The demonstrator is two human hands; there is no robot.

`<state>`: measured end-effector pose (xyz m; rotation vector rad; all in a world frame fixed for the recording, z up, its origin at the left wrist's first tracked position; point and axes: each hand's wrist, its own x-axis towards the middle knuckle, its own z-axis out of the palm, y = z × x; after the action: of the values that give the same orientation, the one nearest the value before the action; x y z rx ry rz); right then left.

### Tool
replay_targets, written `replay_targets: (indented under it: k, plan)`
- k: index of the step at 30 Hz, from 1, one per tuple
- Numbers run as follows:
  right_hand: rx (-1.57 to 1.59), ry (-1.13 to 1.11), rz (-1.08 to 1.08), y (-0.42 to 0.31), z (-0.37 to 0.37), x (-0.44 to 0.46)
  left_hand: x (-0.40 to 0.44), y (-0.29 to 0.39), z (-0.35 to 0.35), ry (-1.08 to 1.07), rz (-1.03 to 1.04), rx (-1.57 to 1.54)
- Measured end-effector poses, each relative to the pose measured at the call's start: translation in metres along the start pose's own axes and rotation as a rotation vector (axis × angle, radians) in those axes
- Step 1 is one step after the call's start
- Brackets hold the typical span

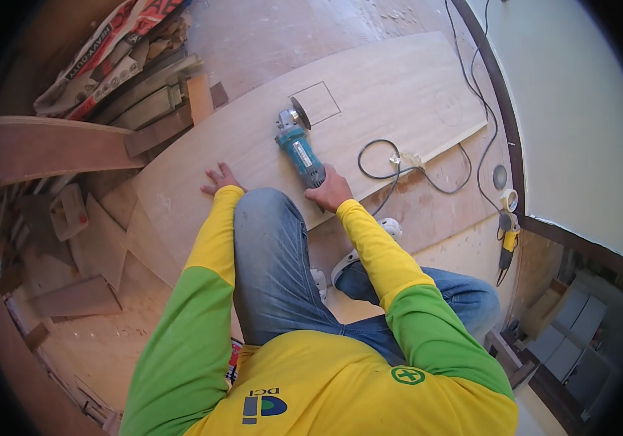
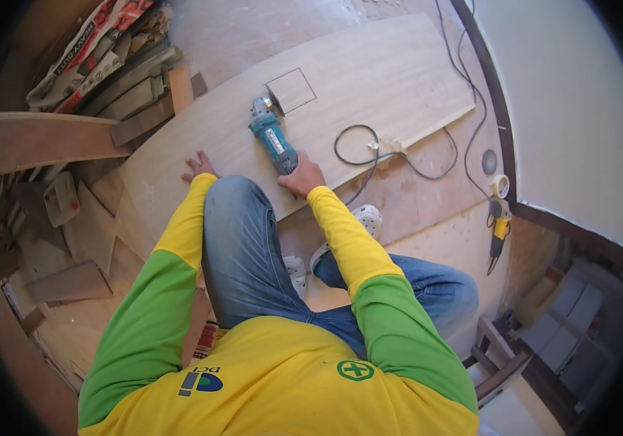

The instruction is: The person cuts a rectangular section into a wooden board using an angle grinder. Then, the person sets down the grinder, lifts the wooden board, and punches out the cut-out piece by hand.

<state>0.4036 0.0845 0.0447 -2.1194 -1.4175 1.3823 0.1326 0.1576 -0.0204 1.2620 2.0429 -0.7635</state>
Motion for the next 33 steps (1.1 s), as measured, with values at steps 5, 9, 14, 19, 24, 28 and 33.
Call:
replay_targets:
  k: [5, 9, 14, 19, 24, 28, 33]
  plan:
    - [0.007, 0.002, 0.001, -0.003, -0.001, 0.002, 0.001, 0.000, 0.002, 0.007, 0.006, 0.002]
    - [0.017, 0.010, -0.002, -0.005, 0.000, 0.004, 0.000, 0.000, 0.002, 0.018, 0.001, -0.003]
    - [0.010, 0.007, 0.005, -0.007, -0.001, 0.008, -0.001, 0.001, 0.002, 0.006, -0.005, -0.010]
    - [0.020, -0.010, 0.015, -0.011, -0.003, 0.010, 0.004, 0.000, 0.005, 0.012, -0.005, 0.000]
    - [0.010, -0.011, 0.017, -0.012, -0.003, 0.012, 0.001, 0.001, 0.003, 0.002, -0.010, 0.000]
    - [-0.001, -0.020, 0.016, -0.014, -0.005, 0.014, 0.002, 0.001, 0.005, 0.006, -0.010, -0.024]
    - [0.013, -0.010, -0.005, -0.015, -0.005, 0.015, 0.000, 0.001, 0.003, 0.012, -0.012, -0.036]
